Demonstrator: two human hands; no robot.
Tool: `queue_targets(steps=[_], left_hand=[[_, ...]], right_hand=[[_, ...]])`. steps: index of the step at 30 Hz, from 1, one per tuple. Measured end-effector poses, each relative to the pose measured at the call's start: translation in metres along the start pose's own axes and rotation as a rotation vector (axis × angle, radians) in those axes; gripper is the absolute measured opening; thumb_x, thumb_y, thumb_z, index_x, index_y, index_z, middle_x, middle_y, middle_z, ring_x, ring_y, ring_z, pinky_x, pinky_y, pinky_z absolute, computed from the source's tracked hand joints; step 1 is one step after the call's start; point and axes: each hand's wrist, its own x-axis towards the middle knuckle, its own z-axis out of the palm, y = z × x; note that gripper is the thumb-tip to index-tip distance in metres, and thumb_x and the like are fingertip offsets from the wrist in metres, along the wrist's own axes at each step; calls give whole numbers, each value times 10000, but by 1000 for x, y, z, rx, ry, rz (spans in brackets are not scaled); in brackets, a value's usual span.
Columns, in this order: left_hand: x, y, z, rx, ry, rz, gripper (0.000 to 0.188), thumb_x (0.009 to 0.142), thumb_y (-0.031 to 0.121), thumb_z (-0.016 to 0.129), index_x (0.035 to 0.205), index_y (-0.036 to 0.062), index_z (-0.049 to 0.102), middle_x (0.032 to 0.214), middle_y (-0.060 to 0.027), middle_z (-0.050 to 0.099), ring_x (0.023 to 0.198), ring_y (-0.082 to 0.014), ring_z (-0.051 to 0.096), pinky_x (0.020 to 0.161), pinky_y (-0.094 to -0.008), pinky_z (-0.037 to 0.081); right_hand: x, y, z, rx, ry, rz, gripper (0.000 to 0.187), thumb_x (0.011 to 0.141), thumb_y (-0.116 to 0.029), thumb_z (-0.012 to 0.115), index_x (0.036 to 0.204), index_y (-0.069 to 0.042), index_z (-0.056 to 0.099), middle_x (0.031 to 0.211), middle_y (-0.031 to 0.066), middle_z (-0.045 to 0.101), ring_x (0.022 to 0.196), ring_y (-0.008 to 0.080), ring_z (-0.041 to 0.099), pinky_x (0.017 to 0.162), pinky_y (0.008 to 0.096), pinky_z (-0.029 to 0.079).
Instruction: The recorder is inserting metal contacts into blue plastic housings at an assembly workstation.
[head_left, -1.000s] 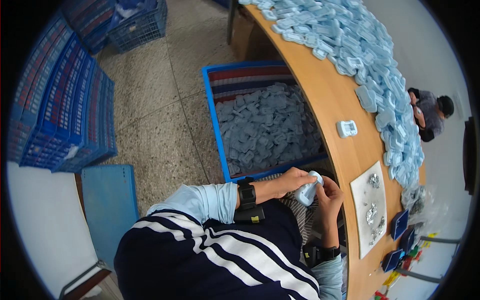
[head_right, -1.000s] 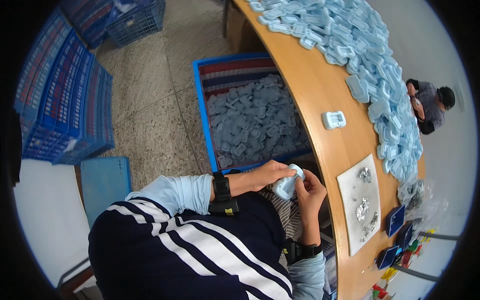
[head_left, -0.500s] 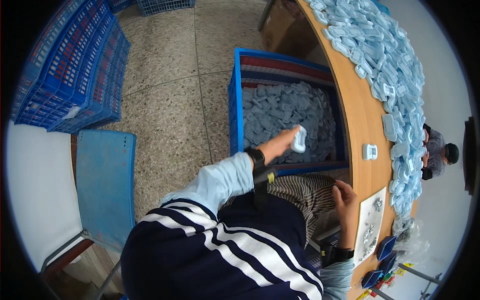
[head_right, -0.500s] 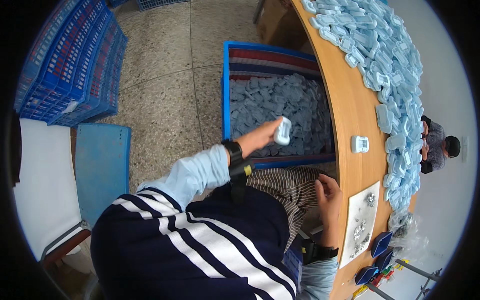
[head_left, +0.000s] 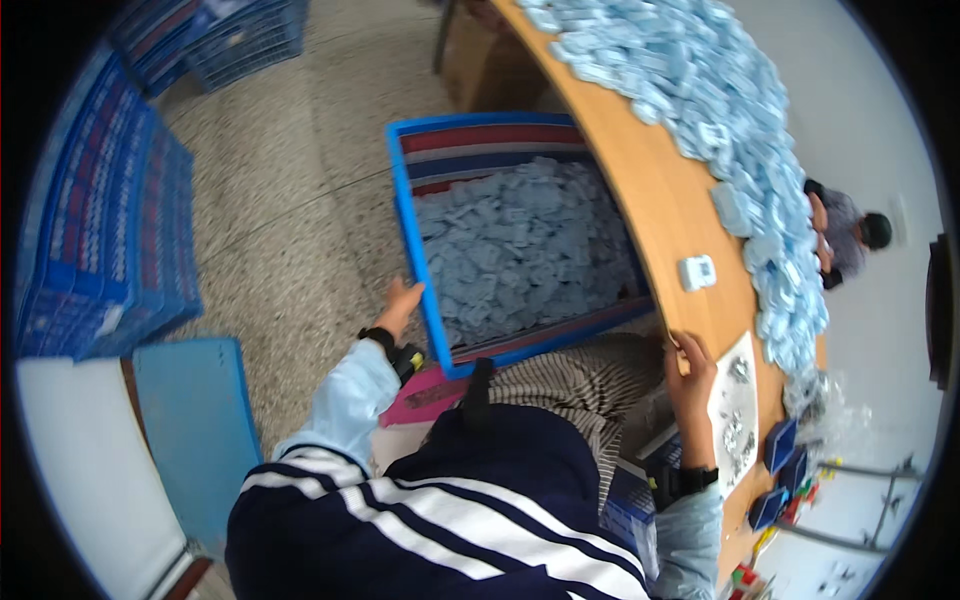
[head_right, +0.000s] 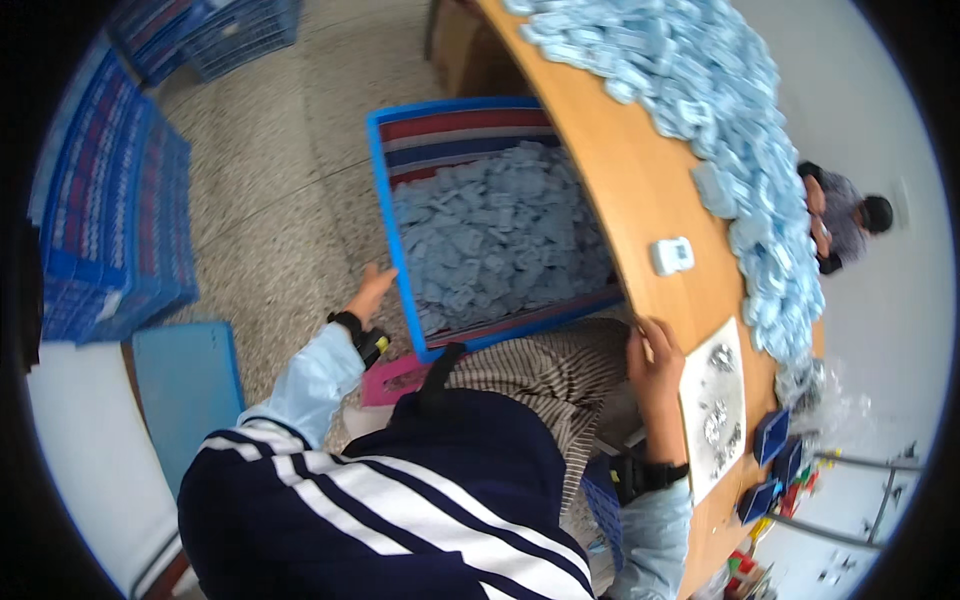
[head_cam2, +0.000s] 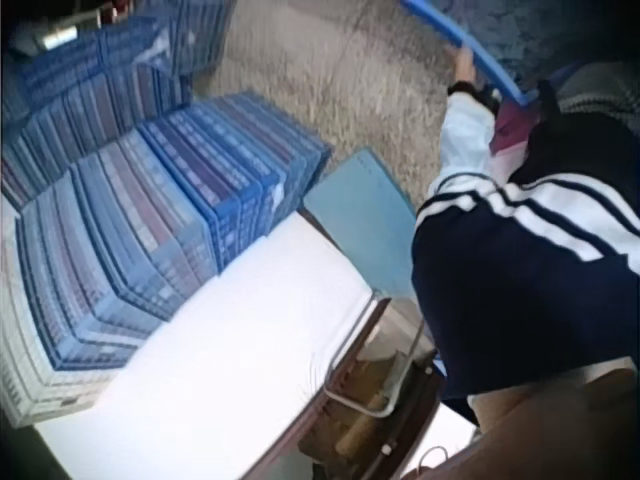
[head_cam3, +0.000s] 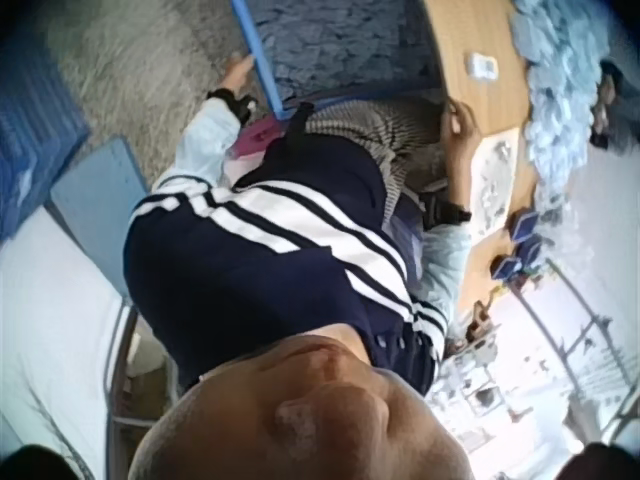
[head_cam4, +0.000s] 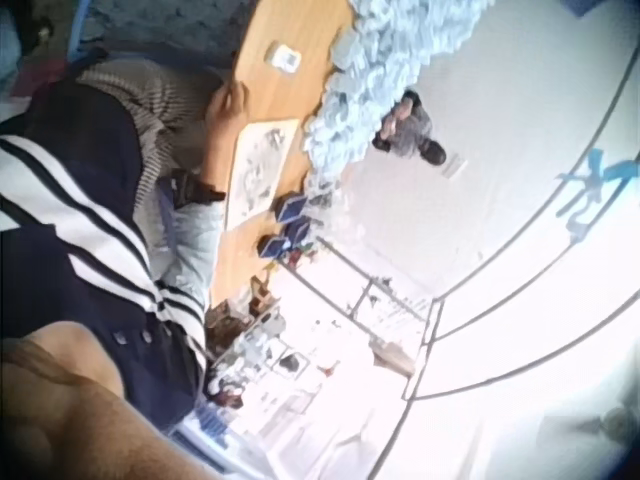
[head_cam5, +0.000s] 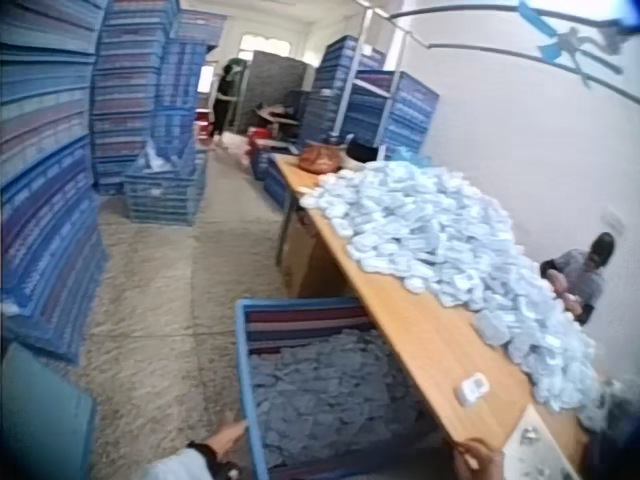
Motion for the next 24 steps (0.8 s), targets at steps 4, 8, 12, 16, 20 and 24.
queue_targets(steps=[4, 8, 12, 16, 20, 24], left_hand=[[-20, 5, 15, 89, -225, -82, 658, 764, 209, 621, 1275, -55, 300, 1242, -211, 422, 1139, -303, 436, 901, -385, 386], [-38, 22, 40, 162, -299, -92, 650, 768, 193, 613, 1271, -52, 281, 1239, -206, 414, 1135, -307, 431, 899, -395, 384], [-21, -7, 50, 219, -203, -102, 692, 770, 205, 616, 1288, -56, 239, 1265, -207, 385, 1154, -315, 408, 918, -403, 369], [-2, -38, 45, 167, -157, -84, 754, 757, 224, 633, 1308, -69, 208, 1294, -217, 360, 1184, -313, 385, 941, -400, 351], [-16, 3, 37, 47, -298, -174, 727, 801, 250, 609, 1316, -29, 179, 1310, -211, 346, 1191, -323, 383, 910, -433, 368], [37, -3, 31, 136, 0, -9, 511, 730, 191, 634, 1115, -73, 427, 1074, -229, 549, 969, -347, 555, 787, -422, 435]], right_hand=[[18, 36, 9, -211, 124, 62, 537, 720, -148, 661, 1204, -31, 461, 1178, 203, 463, 1088, 368, 447, 913, 421, 368], [39, 72, 15, -198, 170, 207, 706, 688, -274, 705, 1268, -30, 385, 1215, 220, 426, 1131, 367, 412, 946, 427, 340], [66, 92, 25, -75, 138, 277, 831, 654, -369, 728, 1293, -6, 341, 1227, 230, 411, 1151, 362, 397, 958, 425, 332], [76, 104, 35, -2, 79, 283, 798, 680, -382, 715, 1282, 1, 359, 1222, 228, 415, 1148, 363, 399, 958, 417, 333], [70, 117, 43, -30, 79, 284, 711, 750, -354, 666, 1291, -14, 354, 1276, 258, 356, 1184, 382, 364, 984, 414, 307], [74, 102, 55, -94, 153, 275, 646, 811, -323, 606, 1311, -26, 325, 1321, 303, 285, 1222, 412, 313, 1003, 434, 273]])
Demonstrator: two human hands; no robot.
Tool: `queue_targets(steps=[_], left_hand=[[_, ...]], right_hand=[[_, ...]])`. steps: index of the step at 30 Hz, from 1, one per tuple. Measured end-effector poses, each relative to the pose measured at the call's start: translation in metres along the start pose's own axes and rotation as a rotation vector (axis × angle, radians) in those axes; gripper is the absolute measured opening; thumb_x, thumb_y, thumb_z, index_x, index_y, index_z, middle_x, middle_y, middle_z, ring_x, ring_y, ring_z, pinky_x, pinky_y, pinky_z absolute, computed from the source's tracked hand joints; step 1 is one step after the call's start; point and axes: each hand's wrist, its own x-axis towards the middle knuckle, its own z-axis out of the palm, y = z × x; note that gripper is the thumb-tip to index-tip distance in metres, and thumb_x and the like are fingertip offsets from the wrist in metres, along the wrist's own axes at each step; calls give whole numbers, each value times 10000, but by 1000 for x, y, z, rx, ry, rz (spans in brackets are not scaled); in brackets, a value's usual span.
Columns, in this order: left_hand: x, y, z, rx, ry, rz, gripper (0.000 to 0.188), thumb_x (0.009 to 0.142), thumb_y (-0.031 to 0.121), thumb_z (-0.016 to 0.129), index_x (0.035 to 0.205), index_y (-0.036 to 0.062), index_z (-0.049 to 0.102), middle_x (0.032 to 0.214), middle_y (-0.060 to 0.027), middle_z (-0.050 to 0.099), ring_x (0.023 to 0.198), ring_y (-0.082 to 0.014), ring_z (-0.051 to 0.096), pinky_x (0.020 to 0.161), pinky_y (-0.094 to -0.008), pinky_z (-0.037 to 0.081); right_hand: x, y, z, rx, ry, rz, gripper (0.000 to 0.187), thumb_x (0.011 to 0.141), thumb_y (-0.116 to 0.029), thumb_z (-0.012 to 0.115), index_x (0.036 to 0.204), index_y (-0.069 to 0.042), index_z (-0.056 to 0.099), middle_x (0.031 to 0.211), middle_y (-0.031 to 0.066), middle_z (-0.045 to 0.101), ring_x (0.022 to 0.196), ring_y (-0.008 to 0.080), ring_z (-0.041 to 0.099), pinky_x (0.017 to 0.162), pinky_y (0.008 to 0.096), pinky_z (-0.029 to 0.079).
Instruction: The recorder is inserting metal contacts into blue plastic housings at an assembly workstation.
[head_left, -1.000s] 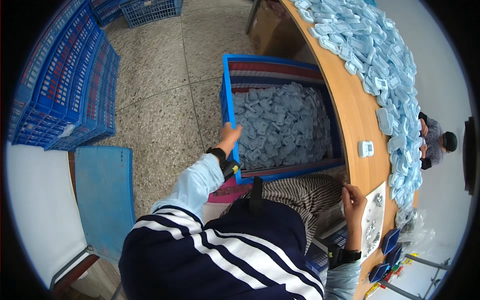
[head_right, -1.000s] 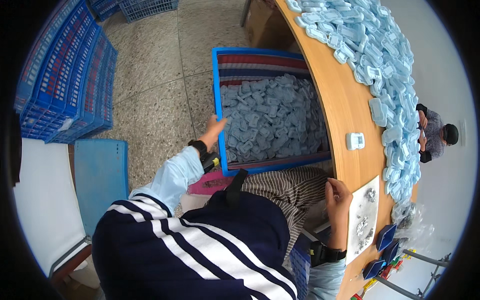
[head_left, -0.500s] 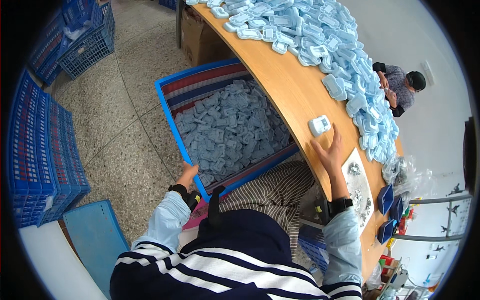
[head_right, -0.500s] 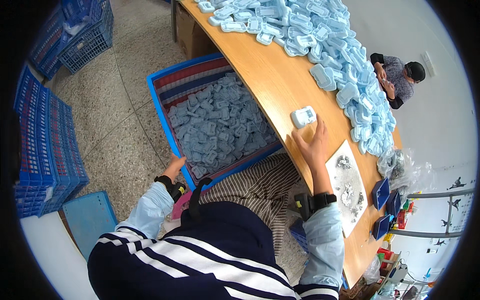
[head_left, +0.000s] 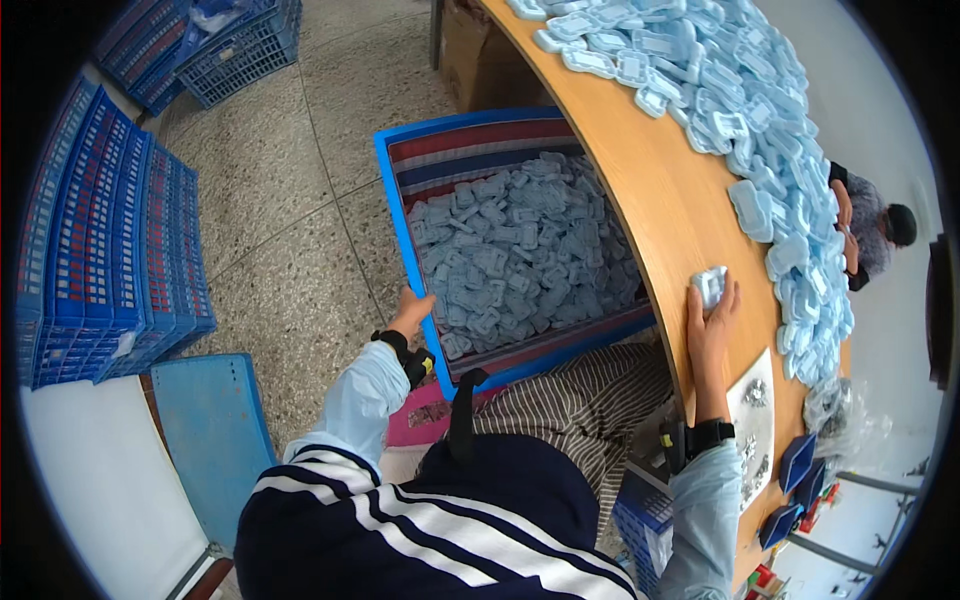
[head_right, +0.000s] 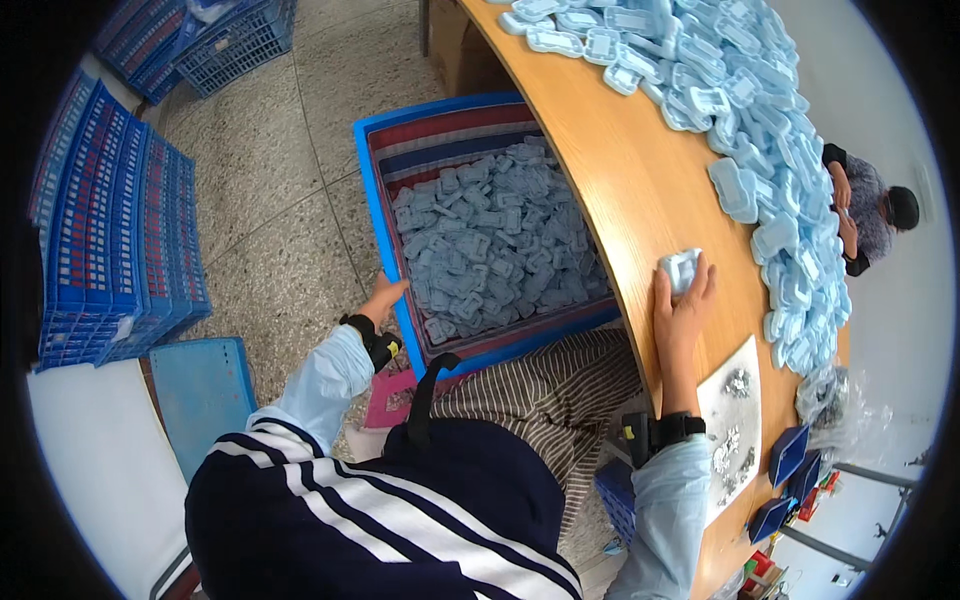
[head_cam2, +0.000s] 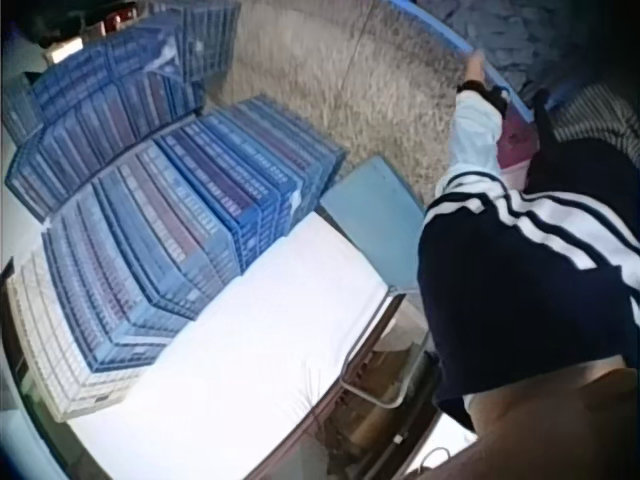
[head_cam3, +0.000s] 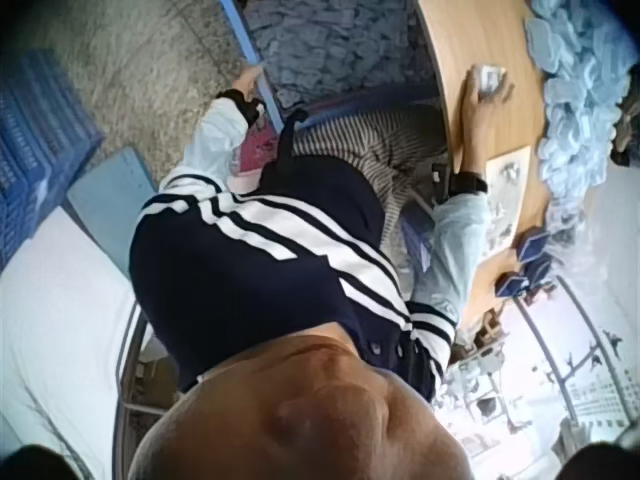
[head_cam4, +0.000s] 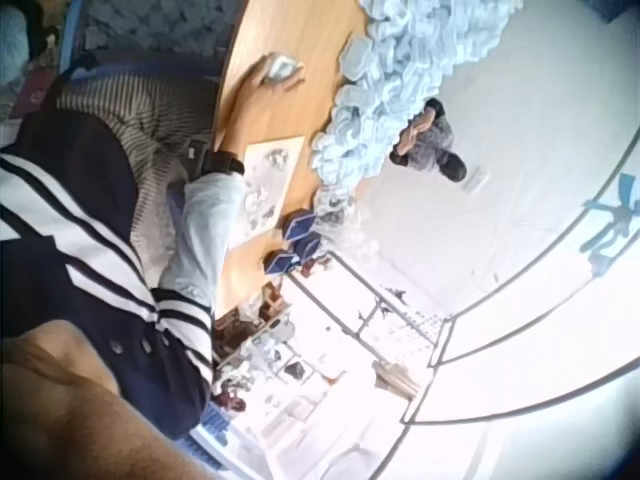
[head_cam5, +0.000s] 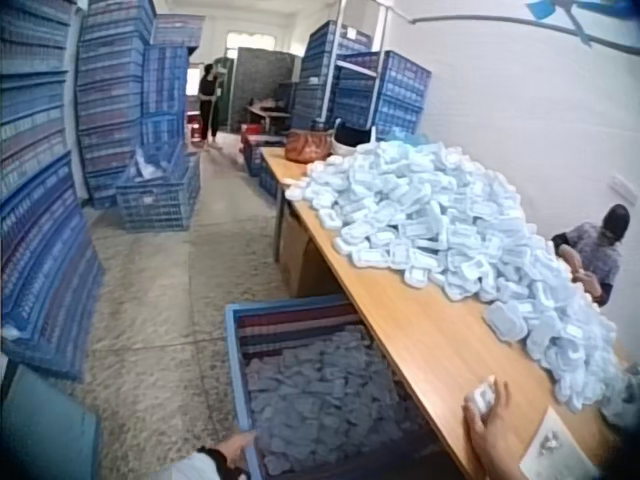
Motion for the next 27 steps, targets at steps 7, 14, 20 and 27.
queue_targets(steps=[7, 14, 20, 27], left_hand=[[18, 36, 17, 144, 418, 210, 431, 756, 190, 629, 1078, -50, 471, 1022, -258, 565, 981, -397, 534, 818, -445, 428], [32, 27, 20, 217, 489, 251, 516, 788, 198, 582, 1197, -68, 415, 1055, -276, 555, 989, -416, 532, 842, -447, 427], [33, 48, 10, 225, 427, 148, 512, 768, 213, 590, 1185, -40, 434, 1008, -272, 574, 949, -414, 551, 821, -458, 436], [22, 69, 8, 208, 493, 135, 392, 741, 227, 605, 1043, -9, 521, 897, -242, 611, 853, -415, 576, 763, -454, 456]], right_hand=[[-3, -2, -5, -154, -28, -47, 536, 873, -222, 516, 1332, -48, 298, 1358, 265, 245, 1249, 400, 268, 1027, 442, 223], [1, -6, -5, -126, -85, -4, 514, 900, -244, 464, 1345, -56, 290, 1392, 229, 202, 1280, 364, 228, 1040, 430, 203], [3, -7, -5, -128, -114, -6, 503, 909, -254, 445, 1343, -53, 290, 1392, 209, 217, 1283, 348, 228, 1041, 414, 202], [4, -10, -9, -167, -153, 6, 516, 906, -213, 444, 1351, -33, 254, 1398, 219, 202, 1289, 356, 215, 1041, 423, 197]])
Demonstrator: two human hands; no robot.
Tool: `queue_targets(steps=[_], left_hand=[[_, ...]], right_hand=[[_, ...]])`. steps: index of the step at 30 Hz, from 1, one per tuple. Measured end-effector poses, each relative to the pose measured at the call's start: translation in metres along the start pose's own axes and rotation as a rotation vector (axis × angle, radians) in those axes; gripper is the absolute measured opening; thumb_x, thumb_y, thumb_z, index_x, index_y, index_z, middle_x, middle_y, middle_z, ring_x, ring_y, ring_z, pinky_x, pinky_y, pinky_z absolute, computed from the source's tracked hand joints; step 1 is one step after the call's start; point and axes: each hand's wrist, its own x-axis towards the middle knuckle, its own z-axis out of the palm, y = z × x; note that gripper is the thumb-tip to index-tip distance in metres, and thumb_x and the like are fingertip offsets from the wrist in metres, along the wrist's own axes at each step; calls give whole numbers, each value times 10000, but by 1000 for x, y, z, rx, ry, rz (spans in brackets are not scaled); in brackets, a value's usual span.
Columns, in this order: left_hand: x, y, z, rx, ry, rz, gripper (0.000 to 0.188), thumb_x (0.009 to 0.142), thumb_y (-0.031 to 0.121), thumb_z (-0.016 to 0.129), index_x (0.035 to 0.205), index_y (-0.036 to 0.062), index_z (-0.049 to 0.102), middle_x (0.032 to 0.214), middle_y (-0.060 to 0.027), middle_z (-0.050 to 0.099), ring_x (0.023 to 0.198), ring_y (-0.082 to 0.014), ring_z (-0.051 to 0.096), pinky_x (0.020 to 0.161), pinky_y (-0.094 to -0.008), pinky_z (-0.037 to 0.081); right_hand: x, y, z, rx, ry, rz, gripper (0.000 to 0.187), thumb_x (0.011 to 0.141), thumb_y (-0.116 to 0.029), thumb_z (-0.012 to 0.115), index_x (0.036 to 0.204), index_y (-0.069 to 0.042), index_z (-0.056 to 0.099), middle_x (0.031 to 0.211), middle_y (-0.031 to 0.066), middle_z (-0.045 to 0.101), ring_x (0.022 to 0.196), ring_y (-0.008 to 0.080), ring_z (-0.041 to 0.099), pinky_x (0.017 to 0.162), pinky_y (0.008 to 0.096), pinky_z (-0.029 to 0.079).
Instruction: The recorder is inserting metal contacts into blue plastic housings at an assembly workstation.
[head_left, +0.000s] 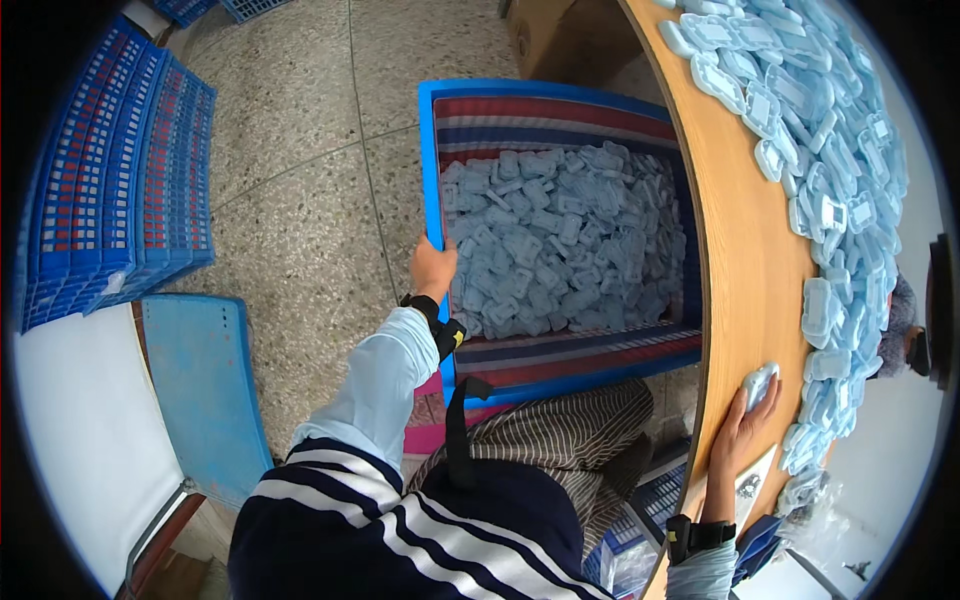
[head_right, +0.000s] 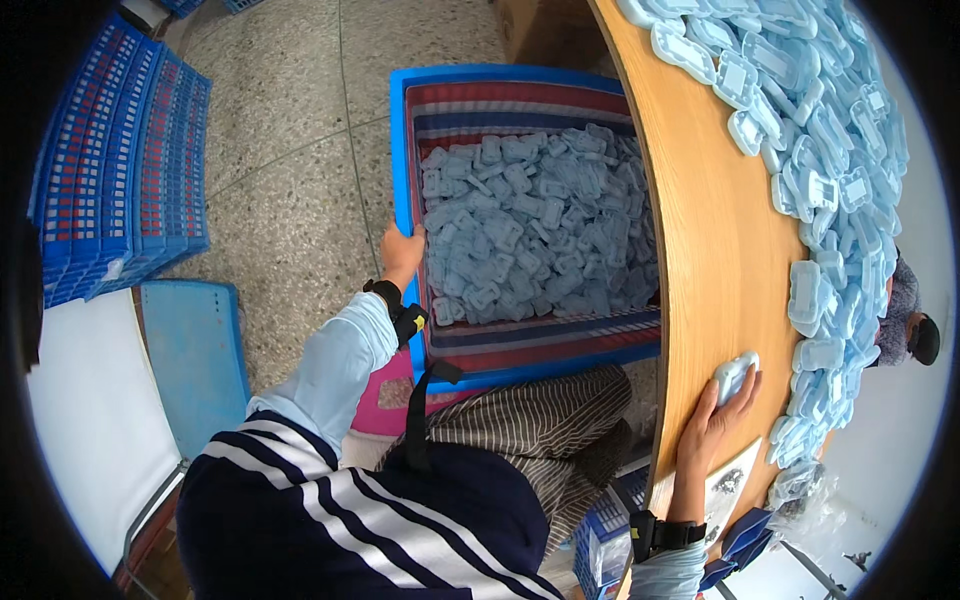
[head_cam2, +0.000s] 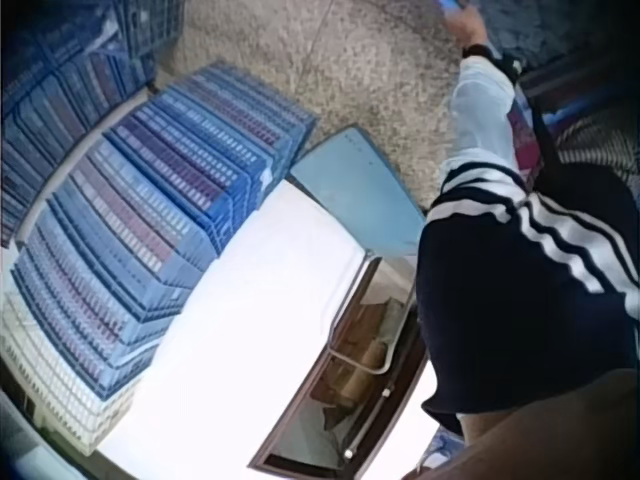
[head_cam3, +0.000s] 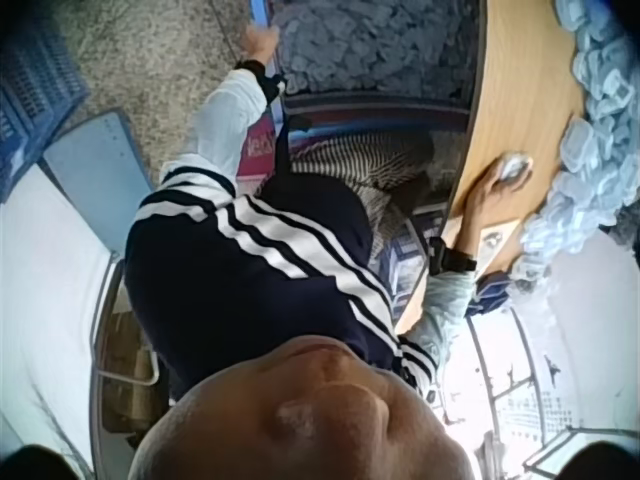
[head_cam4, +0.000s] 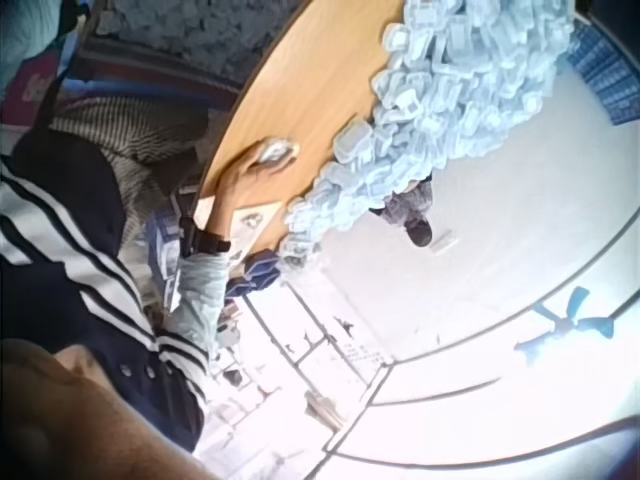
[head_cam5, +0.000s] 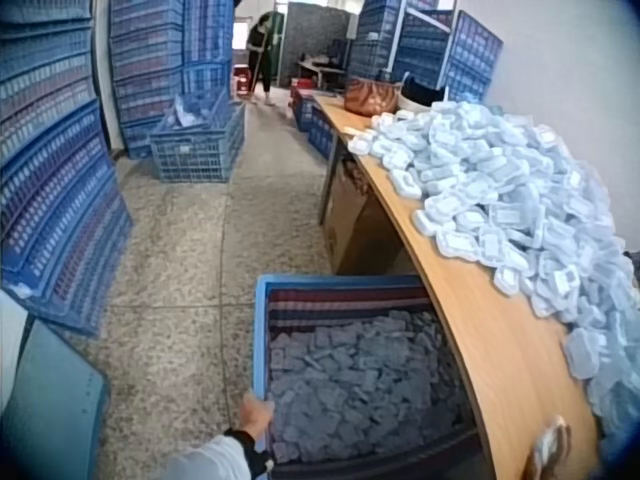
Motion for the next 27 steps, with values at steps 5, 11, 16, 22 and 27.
queue_targets(steps=[5, 11, 16, 22, 27], left_hand=[[3, 0, 2, -45, -44, -60, 379, 743, 265, 601, 992, -17, 551, 909, -239, 611, 861, -411, 577, 753, -456, 457], [8, -14, 4, 74, -14, -45, 456, 762, 309, 593, 1032, -55, 537, 949, -270, 594, 908, -418, 565, 782, -453, 454], [-34, -14, 4, 97, 18, 63, 720, 786, 318, 597, 1271, -95, 260, 1111, -331, 498, 1021, -440, 507, 876, -447, 405], [-86, -98, 7, 158, -208, 161, 749, 798, 255, 596, 1275, -77, 124, 1092, -350, 488, 1004, -462, 503, 865, -454, 407], [-88, -68, -11, 394, -523, -185, 766, 811, 244, 590, 1274, -52, 57, 1166, -375, 413, 1037, -462, 485, 887, -448, 408]], right_hand=[[-1, -3, -3, -23, 0, -3, 519, 905, -205, 444, 1350, -23, 250, 1397, 223, 202, 1290, 353, 217, 1045, 426, 188], [-4, 1, 2, 79, 53, 14, 547, 878, -209, 501, 1345, -35, 277, 1393, 233, 211, 1280, 370, 233, 1035, 436, 214], [-7, 2, -3, 117, 130, 4, 586, 851, -217, 537, 1343, -36, 274, 1380, 262, 214, 1259, 402, 251, 1027, 445, 222], [-12, -16, -22, 172, -20, -437, 644, 779, -281, 613, 1314, -51, 339, 1363, 262, 240, 1255, 399, 258, 1011, 484, 223], [-2, -22, -23, 246, -348, -683, 636, 746, -285, 622, 1302, -87, 383, 1343, 208, 324, 1218, 379, 334, 978, 468, 282]])
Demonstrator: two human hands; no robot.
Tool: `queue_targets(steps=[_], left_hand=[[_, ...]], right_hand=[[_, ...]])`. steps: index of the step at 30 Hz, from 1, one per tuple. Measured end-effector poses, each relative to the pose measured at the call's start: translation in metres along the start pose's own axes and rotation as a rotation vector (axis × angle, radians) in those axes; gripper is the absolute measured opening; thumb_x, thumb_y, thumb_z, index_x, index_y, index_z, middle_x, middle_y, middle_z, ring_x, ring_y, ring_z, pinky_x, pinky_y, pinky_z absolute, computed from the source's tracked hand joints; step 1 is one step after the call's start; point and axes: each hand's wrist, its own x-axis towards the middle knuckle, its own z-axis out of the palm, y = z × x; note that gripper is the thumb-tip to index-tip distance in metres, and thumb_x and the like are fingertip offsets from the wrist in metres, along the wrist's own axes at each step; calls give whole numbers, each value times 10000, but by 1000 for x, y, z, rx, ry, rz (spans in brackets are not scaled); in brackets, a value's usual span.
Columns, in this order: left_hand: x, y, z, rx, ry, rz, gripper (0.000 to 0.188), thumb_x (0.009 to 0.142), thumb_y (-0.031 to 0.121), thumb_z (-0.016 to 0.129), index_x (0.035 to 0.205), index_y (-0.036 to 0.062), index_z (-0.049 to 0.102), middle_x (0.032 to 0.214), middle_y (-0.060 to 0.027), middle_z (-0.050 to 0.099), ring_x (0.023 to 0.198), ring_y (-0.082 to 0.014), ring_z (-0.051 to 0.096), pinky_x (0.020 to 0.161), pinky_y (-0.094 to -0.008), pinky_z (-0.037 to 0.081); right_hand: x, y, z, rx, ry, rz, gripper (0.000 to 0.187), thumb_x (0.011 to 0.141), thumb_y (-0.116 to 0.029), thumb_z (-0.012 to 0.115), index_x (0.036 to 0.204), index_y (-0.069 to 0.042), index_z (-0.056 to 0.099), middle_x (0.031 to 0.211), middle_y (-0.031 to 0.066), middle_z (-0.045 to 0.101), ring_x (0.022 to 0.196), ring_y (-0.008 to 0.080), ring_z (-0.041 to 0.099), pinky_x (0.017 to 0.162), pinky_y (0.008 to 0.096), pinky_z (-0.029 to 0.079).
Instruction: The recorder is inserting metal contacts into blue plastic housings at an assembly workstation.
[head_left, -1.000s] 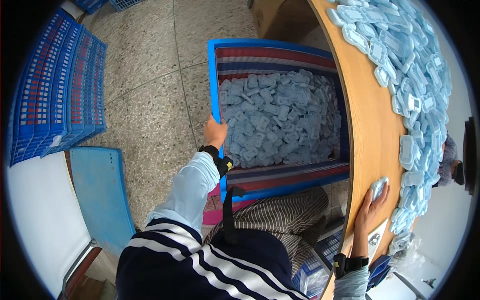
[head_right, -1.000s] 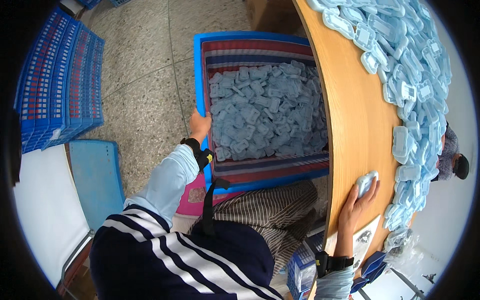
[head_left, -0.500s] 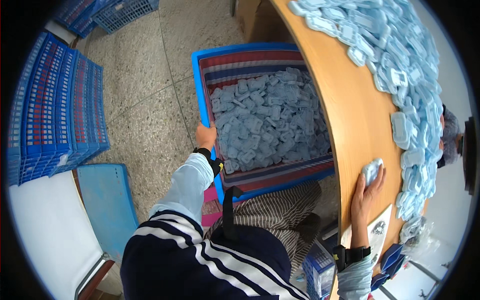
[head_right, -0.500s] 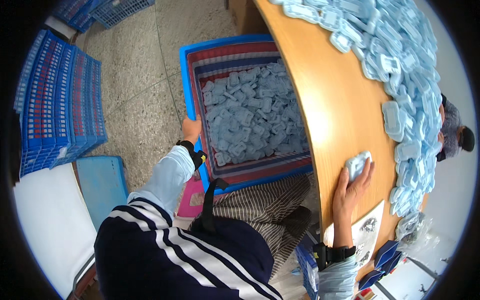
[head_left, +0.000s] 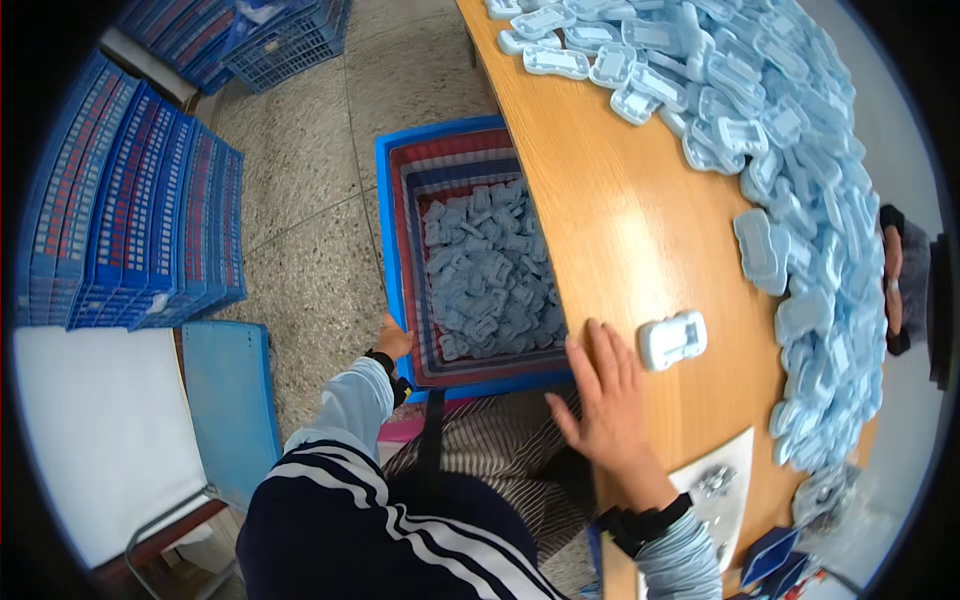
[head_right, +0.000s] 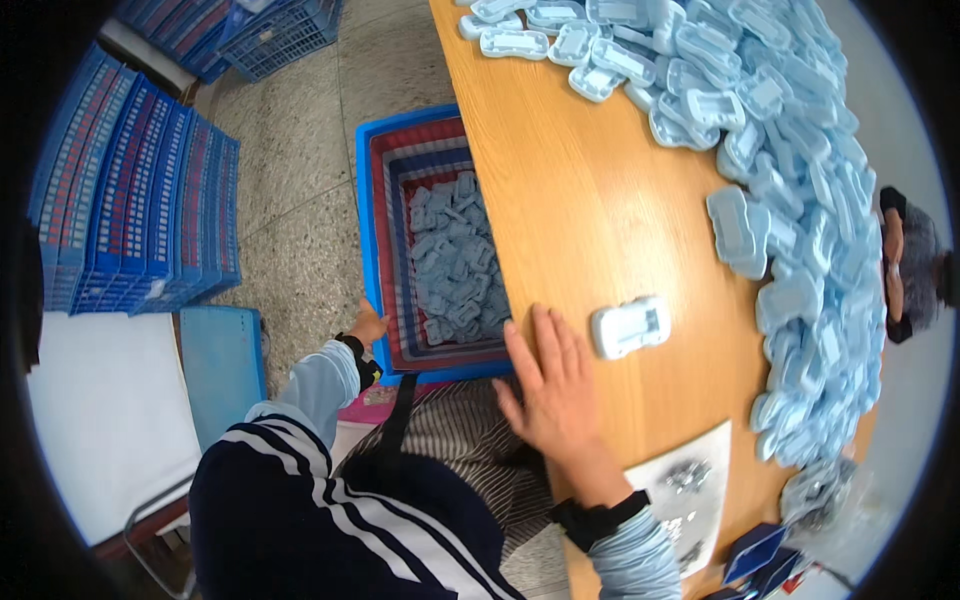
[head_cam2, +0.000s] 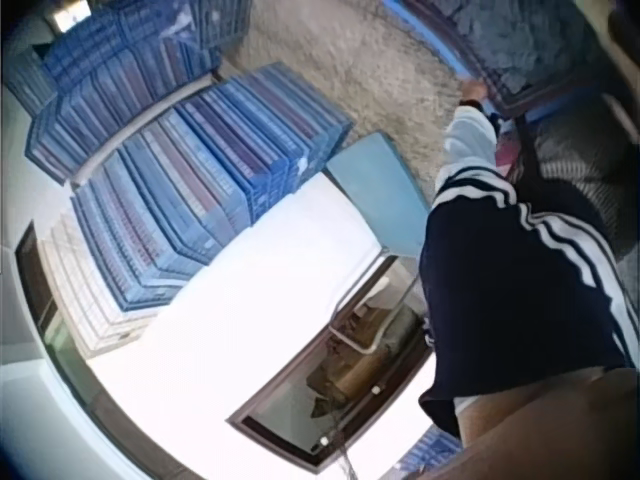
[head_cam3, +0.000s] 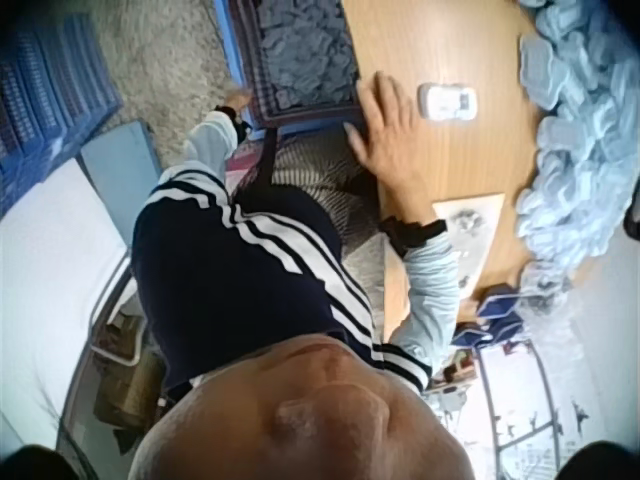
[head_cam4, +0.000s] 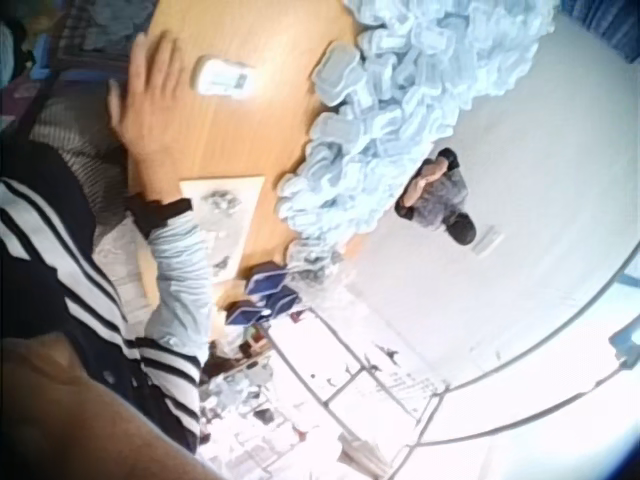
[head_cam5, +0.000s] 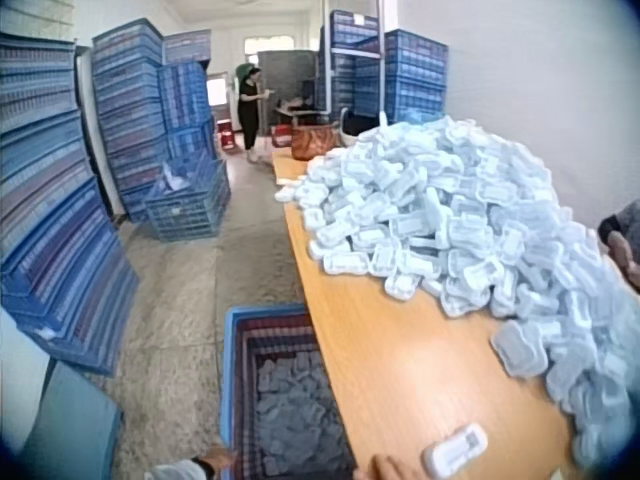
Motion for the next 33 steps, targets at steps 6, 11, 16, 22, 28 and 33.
queue_targets(steps=[6, 11, 16, 22, 28, 33], left_hand=[[-15, -10, 2, 42, 135, -28, 810, 826, 268, 561, 1310, -42, -11, 1224, -372, 347, 1088, -463, 443, 908, -444, 390], [-16, -14, 4, 89, 202, 88, 725, 823, 264, 558, 1277, -34, 78, 1207, -369, 358, 1069, -480, 444, 894, -453, 396], [-25, 0, 0, 81, 180, 157, 629, 824, 246, 547, 1211, -49, 149, 1157, -363, 398, 1042, -452, 468, 850, -464, 412], [-11, -19, 7, -26, 244, 289, 597, 825, 199, 542, 1199, -55, 152, 1121, -366, 405, 986, -462, 485, 806, -488, 416], [-19, -3, 4, -166, 229, 379, 618, 778, 122, 555, 1216, -49, 153, 1114, -348, 397, 999, -461, 475, 807, -495, 420], [-2, 18, -21, -172, 191, 282, 788, 714, 51, 590, 1317, -36, 91, 1131, -356, 362, 1067, -462, 417, 858, -472, 404]], right_hand=[[0, -1, 1, 75, -52, 35, 611, 721, -207, 631, 1275, -78, 410, 1329, 202, 348, 1207, 366, 354, 966, 468, 287], [-1, -3, -3, 73, -82, 18, 623, 703, -182, 641, 1271, -68, 412, 1346, 204, 324, 1226, 395, 311, 969, 507, 261], [-4, -1, 2, -1, -17, 7, 645, 685, -125, 626, 1276, -32, 381, 1333, 209, 338, 1224, 398, 319, 993, 486, 253], [1, -22, 9, -64, 112, -4, 565, 704, -15, 561, 1245, -8, 399, 1278, 195, 400, 1196, 373, 366, 999, 433, 284], [-2, -28, 11, -245, 64, -1, 556, 729, 49, 502, 1264, -72, 409, 1313, 195, 346, 1207, 389, 335, 1000, 467, 273], [16, -70, 61, -485, 121, -145, 518, 682, -32, 550, 1189, -117, 490, 1290, 175, 390, 1196, 370, 362, 965, 479, 296]])
